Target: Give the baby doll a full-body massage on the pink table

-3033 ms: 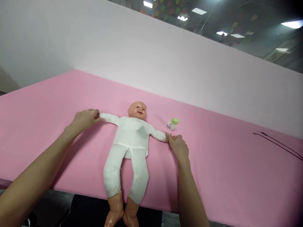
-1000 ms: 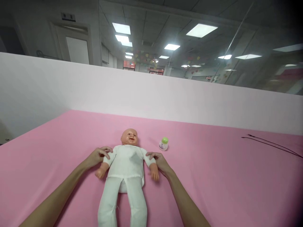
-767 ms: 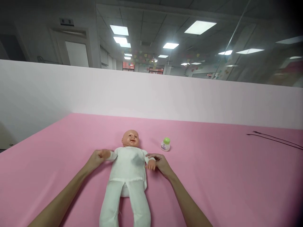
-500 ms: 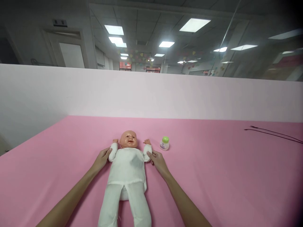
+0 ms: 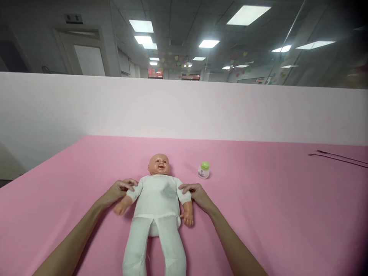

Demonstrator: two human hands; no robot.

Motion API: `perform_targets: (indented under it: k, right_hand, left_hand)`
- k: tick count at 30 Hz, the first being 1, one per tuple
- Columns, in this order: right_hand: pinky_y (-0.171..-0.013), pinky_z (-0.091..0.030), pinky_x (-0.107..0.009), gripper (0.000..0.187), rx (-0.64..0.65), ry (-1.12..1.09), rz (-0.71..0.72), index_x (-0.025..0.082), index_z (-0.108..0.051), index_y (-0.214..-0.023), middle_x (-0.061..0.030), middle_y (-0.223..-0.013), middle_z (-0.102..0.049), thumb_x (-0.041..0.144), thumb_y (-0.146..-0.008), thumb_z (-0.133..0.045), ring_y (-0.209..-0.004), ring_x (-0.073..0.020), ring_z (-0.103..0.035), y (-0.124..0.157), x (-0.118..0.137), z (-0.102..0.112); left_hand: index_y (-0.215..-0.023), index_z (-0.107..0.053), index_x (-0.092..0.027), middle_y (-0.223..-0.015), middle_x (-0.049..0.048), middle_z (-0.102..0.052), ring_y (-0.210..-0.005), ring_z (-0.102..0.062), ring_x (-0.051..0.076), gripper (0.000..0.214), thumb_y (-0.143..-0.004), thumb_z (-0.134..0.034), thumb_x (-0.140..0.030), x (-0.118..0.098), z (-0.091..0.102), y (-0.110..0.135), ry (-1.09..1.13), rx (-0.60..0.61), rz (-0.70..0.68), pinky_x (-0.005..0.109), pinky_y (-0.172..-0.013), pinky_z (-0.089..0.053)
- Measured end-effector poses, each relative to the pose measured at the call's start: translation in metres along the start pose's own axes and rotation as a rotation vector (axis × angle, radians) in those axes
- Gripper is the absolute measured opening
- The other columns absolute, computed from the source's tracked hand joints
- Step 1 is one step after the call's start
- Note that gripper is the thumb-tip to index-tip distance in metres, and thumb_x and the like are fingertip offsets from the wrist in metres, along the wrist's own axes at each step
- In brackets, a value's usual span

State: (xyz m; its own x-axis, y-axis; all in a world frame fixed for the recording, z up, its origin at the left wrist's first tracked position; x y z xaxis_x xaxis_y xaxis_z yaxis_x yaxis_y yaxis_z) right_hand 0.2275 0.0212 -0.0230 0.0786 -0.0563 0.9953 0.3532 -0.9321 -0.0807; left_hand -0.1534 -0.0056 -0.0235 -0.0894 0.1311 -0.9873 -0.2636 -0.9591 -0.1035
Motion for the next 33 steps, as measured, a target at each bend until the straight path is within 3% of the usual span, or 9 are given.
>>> perform_targets:
  k: [2,5,8,11,16,22,25,28,33]
  right_hand:
    - [-0.098,-0.052,-0.043,0.010,0.001,0.012,0.018,0.021,-0.079,-0.066,-0.0091,-0.105,-0.079,0.031,-0.066,-0.082,-0.106,-0.0286,-0.071,0.001,0.000,-0.001]
    - [-0.096,-0.052,-0.041,0.019,-0.055,0.012,0.036,0.022,-0.082,-0.082,-0.0078,-0.106,-0.079,0.033,-0.067,-0.084,-0.105,-0.0271,-0.070,0.001,0.002,-0.002]
    - [-0.074,-0.052,-0.033,0.035,-0.123,0.026,0.009,0.020,-0.079,-0.094,-0.0053,-0.092,-0.078,0.041,-0.068,-0.087,-0.079,-0.0202,-0.068,-0.002,0.003,-0.004]
    - [-0.055,-0.037,-0.026,0.044,-0.190,0.049,0.001,0.017,-0.075,-0.097,0.0009,-0.070,-0.068,0.053,-0.073,-0.084,-0.056,-0.0118,-0.049,-0.007,0.001,-0.005]
    - [-0.054,-0.028,-0.025,0.046,-0.228,0.140,-0.035,0.016,-0.070,-0.078,0.0056,-0.055,-0.051,0.060,-0.078,-0.079,-0.053,-0.0100,-0.038,-0.012,-0.001,-0.010]
    - [-0.065,-0.043,-0.028,0.043,-0.116,0.073,-0.020,0.016,-0.077,-0.097,-0.0034,-0.084,-0.074,0.054,-0.078,-0.082,-0.069,-0.0158,-0.059,-0.007,0.004,-0.008]
    - [-0.088,-0.052,-0.038,0.039,-0.003,0.038,-0.047,0.019,-0.080,-0.102,-0.0079,-0.105,-0.078,0.045,-0.073,-0.087,-0.097,-0.0259,-0.068,-0.004,0.001,-0.002]
    - [-0.098,-0.051,-0.044,0.025,0.039,0.064,-0.039,0.022,-0.084,-0.087,-0.0095,-0.114,-0.077,0.038,-0.068,-0.088,-0.112,-0.0321,-0.067,-0.001,-0.003,0.005]
    - [-0.105,-0.049,-0.044,0.010,0.085,0.119,0.012,0.024,-0.083,-0.076,-0.0078,-0.109,-0.079,0.026,-0.071,-0.075,-0.113,-0.0291,-0.069,0.001,-0.006,0.005]
  left_hand:
    - [-0.065,-0.080,-0.021,-0.107,0.0143,-0.072,-0.113,-0.064,0.033,0.020,-0.065,-0.090,-0.038,0.000,0.003,0.003,-0.020,0.042,-0.013,0.039,-0.093,-0.053]
    - [-0.083,-0.082,-0.020,-0.104,0.0122,-0.074,-0.103,-0.067,0.031,0.024,-0.071,-0.086,-0.040,0.001,0.000,0.002,-0.043,-0.036,-0.009,0.039,-0.089,-0.053]
    - [-0.091,-0.079,-0.018,-0.090,0.0076,-0.075,-0.083,-0.066,0.024,0.033,-0.078,-0.081,-0.048,0.002,-0.008,-0.004,-0.029,-0.181,-0.012,0.034,-0.079,-0.051]
    - [-0.096,-0.074,-0.017,-0.086,0.0046,-0.072,-0.076,-0.061,0.021,0.043,-0.084,-0.073,-0.058,0.003,-0.022,-0.016,0.017,-0.269,-0.031,0.030,-0.073,-0.047]
    - [-0.069,-0.063,-0.017,-0.064,-0.0002,-0.057,-0.061,-0.048,0.015,0.057,-0.088,-0.059,-0.070,0.004,-0.033,-0.029,-0.055,-0.349,0.026,0.027,-0.061,-0.037]
    - [-0.105,-0.076,-0.019,-0.090,0.0049,-0.071,-0.079,-0.060,0.019,0.039,-0.084,-0.076,-0.051,-0.006,-0.018,-0.012,0.087,-0.222,0.020,0.029,-0.075,-0.047]
    - [-0.089,-0.081,-0.021,-0.107,0.0099,-0.071,-0.099,-0.065,0.026,0.026,-0.071,-0.088,-0.037,-0.006,-0.008,-0.003,0.155,-0.096,0.000,0.035,-0.088,-0.051]
    - [-0.062,-0.078,-0.020,-0.113,0.0133,-0.068,-0.108,-0.064,0.030,0.018,-0.065,-0.091,-0.032,0.000,-0.002,0.000,0.093,0.011,-0.004,0.037,-0.088,-0.052]
    - [-0.071,-0.081,-0.020,-0.113,0.0135,-0.071,-0.109,-0.065,0.031,0.022,-0.060,-0.093,-0.035,0.001,-0.003,0.000,0.093,-0.061,-0.022,0.037,-0.090,-0.052]
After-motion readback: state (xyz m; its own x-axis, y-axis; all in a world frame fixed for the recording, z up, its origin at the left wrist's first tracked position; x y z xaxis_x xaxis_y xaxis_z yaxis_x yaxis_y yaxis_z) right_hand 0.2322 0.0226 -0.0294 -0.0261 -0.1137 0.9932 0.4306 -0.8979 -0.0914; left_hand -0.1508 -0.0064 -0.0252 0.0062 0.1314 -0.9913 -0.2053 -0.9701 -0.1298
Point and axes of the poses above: each hand's wrist, its own y-axis away from the middle knuckle, its own z-axis out of the back of the hand, x = y × z, the point moved 2 cm from there along -y, towards the middle knuckle
